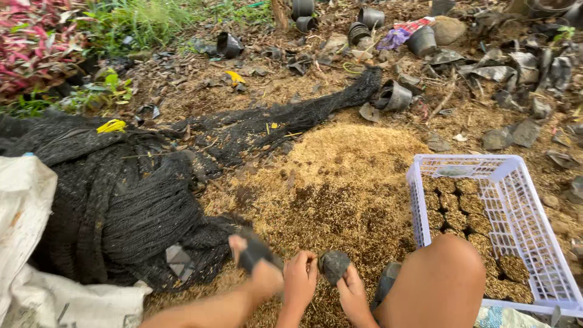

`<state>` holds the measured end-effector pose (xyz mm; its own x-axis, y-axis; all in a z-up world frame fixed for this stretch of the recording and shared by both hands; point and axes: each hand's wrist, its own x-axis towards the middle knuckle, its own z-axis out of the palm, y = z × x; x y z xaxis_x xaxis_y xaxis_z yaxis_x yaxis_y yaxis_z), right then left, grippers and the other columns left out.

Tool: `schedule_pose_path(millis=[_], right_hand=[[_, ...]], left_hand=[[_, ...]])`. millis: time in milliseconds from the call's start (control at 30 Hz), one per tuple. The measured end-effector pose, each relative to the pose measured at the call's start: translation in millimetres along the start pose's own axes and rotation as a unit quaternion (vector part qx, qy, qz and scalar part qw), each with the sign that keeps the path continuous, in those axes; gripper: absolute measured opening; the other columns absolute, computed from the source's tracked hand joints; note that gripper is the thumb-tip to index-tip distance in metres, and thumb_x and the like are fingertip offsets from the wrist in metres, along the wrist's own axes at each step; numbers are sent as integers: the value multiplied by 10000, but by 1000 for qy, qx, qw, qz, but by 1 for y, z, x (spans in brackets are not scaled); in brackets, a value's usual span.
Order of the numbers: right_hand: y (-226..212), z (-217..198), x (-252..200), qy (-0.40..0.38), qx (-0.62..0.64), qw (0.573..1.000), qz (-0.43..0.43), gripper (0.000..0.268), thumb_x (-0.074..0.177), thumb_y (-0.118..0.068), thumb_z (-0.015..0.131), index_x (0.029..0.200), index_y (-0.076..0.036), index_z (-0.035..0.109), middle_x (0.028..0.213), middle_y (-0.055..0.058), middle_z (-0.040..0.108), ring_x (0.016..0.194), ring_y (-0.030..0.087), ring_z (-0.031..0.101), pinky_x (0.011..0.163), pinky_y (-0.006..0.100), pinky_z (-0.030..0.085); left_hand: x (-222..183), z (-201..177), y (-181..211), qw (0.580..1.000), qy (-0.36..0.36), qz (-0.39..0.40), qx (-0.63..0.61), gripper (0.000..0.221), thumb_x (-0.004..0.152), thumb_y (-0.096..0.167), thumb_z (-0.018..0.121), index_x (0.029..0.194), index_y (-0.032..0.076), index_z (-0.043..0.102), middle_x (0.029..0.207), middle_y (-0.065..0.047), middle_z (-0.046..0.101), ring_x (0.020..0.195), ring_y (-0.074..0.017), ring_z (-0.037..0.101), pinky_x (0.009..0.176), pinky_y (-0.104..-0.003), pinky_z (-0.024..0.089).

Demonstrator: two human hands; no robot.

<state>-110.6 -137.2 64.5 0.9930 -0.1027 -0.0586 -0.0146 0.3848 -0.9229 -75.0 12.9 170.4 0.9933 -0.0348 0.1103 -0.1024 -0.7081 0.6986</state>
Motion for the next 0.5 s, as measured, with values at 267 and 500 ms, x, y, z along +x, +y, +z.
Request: schedule_pose_path(millis=[267,500], right_hand=[[4,-15,1,19,-111,984,136,410,982,-50,531,1391,-47,518,944,59,675,708,127,564,627,298,476],[-12,-6,19,-103,-393,913,38,171,938,-91,647,1053,34,672,822,77,668,741,161,653,679,329,529]], left_hand=[[5,20,-33,993,-3,-92,-71,219,992,256,584,1093,82,669,1046,-79,722,995,-279,652,946,-444,480],[17,29,-58,998,0,1,-57,188,996,196,596,1091,58,680,1064,-131,730,1025,-338,645,915,-521,453]])
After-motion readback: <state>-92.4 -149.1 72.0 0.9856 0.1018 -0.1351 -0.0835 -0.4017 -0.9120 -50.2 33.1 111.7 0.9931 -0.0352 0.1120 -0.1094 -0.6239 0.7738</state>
